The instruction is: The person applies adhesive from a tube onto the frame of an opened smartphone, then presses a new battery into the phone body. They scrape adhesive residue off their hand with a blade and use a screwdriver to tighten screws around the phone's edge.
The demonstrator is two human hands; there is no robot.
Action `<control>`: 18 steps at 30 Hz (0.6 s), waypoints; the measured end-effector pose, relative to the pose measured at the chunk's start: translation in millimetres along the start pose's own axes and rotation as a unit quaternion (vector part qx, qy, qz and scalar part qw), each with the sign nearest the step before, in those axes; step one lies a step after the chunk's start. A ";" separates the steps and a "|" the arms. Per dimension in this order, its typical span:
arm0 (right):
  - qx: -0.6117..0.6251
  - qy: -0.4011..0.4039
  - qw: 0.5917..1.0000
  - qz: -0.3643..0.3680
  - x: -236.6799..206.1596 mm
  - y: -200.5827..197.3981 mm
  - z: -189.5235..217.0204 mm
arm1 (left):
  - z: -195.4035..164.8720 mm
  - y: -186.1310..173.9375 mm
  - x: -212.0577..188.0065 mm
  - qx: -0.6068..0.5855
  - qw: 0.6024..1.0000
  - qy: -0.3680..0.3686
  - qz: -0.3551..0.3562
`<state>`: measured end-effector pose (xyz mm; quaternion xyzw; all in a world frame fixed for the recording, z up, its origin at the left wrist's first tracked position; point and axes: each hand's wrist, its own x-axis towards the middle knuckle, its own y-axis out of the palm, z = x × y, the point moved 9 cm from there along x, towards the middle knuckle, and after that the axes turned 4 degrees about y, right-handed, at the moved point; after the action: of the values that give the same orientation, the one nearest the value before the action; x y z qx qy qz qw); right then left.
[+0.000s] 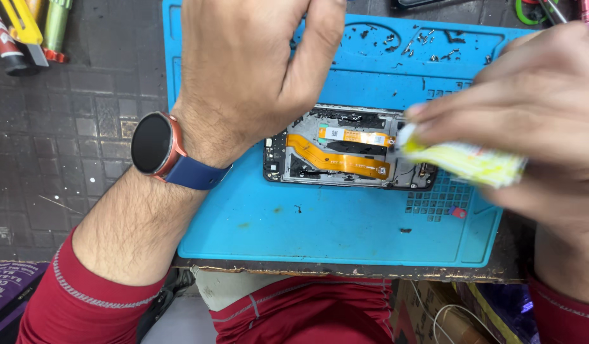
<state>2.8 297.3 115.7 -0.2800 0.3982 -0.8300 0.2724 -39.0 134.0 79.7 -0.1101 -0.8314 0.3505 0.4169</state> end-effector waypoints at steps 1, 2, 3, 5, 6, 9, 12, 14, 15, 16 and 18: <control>0.032 0.027 0.999 -0.024 -4.2 -2.4 -5.4 | -1.1 -0.9 -0.5 -0.017 1.000 0.004 0.004; 0.059 0.062 0.994 -0.062 -9.8 -7.1 -12.3 | -1.1 -0.2 -0.7 -0.051 0.999 0.001 0.014; 0.087 0.098 0.986 -0.104 -18.6 -10.0 -18.2 | -3.4 -0.2 -0.7 -0.073 0.997 0.004 0.018; 0.123 0.155 0.965 -0.173 -36.8 -9.8 -29.0 | -10.0 -0.8 -0.3 -0.104 0.994 0.016 0.021; 0.139 0.178 0.953 -0.201 -45.2 -8.9 -34.6 | -13.2 -0.9 0.3 -0.109 0.994 0.021 0.021; 0.165 0.206 0.937 -0.231 -59.3 -4.2 -45.4 | -19.5 -1.1 2.6 -0.119 0.992 0.032 0.027; 0.185 0.212 0.930 -0.238 -62.4 -0.8 -48.4 | -22.3 1.5 4.3 -0.134 0.989 0.041 0.046; 0.194 0.204 0.930 -0.236 -60.6 -0.2 -47.1 | -24.0 4.0 4.9 -0.139 0.987 0.047 0.059; 0.215 0.195 0.926 -0.242 -60.0 -0.5 -46.4 | -24.8 4.7 5.2 -0.139 0.987 0.051 0.063; 0.224 0.191 0.925 -0.242 -58.8 -0.1 -45.3 | -25.8 5.6 5.4 -0.139 0.986 0.054 0.068; 0.229 0.188 0.926 -0.237 -56.2 1.3 -44.0 | -27.0 5.8 5.9 -0.137 0.986 0.061 0.072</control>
<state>12.2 356.9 77.5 -0.1353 0.1638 -0.9761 0.0450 -22.5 154.3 90.4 -0.2465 -0.8345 0.2551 0.4216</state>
